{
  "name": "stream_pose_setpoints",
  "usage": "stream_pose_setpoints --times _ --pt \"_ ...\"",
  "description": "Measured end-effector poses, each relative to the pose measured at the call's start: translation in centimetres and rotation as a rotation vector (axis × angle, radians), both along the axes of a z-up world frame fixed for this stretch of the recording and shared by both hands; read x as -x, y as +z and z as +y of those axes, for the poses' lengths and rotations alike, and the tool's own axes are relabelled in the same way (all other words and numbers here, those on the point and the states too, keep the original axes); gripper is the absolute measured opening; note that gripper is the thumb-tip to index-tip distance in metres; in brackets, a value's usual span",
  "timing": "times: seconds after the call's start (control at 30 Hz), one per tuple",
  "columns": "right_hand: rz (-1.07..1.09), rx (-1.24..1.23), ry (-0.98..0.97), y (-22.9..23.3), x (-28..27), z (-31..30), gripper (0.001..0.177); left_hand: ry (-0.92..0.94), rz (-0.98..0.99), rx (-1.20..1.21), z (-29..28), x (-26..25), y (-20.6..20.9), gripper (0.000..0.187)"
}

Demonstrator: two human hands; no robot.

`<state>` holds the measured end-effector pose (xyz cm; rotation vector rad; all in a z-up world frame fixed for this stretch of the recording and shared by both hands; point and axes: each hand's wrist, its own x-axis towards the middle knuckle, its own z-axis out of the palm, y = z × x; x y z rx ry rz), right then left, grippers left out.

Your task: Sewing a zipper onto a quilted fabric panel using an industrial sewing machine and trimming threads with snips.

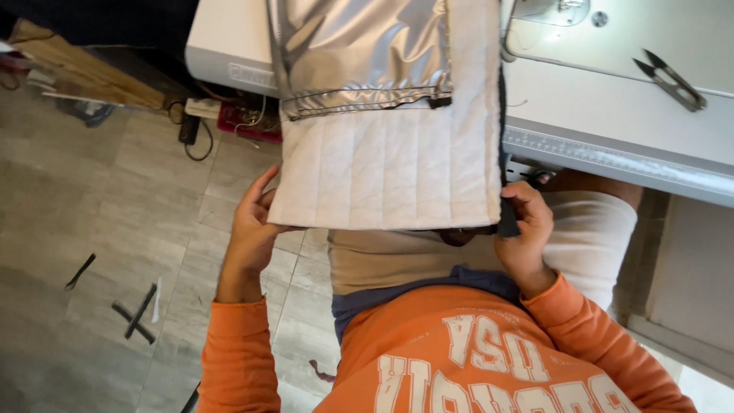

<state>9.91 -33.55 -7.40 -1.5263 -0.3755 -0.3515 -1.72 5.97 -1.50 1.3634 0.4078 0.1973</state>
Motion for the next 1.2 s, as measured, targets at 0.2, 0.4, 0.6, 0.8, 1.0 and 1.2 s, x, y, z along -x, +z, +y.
stream_pose_setpoints --times 0.2,0.4,0.6,0.8,1.0,1.2 --pt "0.023 -0.040 -0.022 0.8 0.0 0.0 0.015 -0.379 -0.153 0.311 0.3 0.0 -0.5 0.116" --pt "0.008 -0.063 -0.042 1.1 0.1 0.3 0.014 -0.016 0.099 0.008 -0.8 -2.0 -2.2 0.101" --pt "-0.033 -0.034 -0.059 0.5 -0.1 0.1 0.013 0.028 0.116 -0.044 1.7 -2.3 -5.4 0.088" --pt "-0.021 -0.039 0.011 0.1 -0.4 0.0 0.011 -0.003 0.113 -0.020 1.9 -2.6 -5.9 0.081" --pt "0.155 -0.206 0.099 0.5 -0.2 0.0 0.012 -0.005 0.126 -0.026 1.3 -2.6 -4.8 0.083" --pt "0.596 -0.476 0.089 2.3 -0.4 0.8 0.016 -0.024 0.133 -0.040 2.0 -2.8 -5.2 0.085"
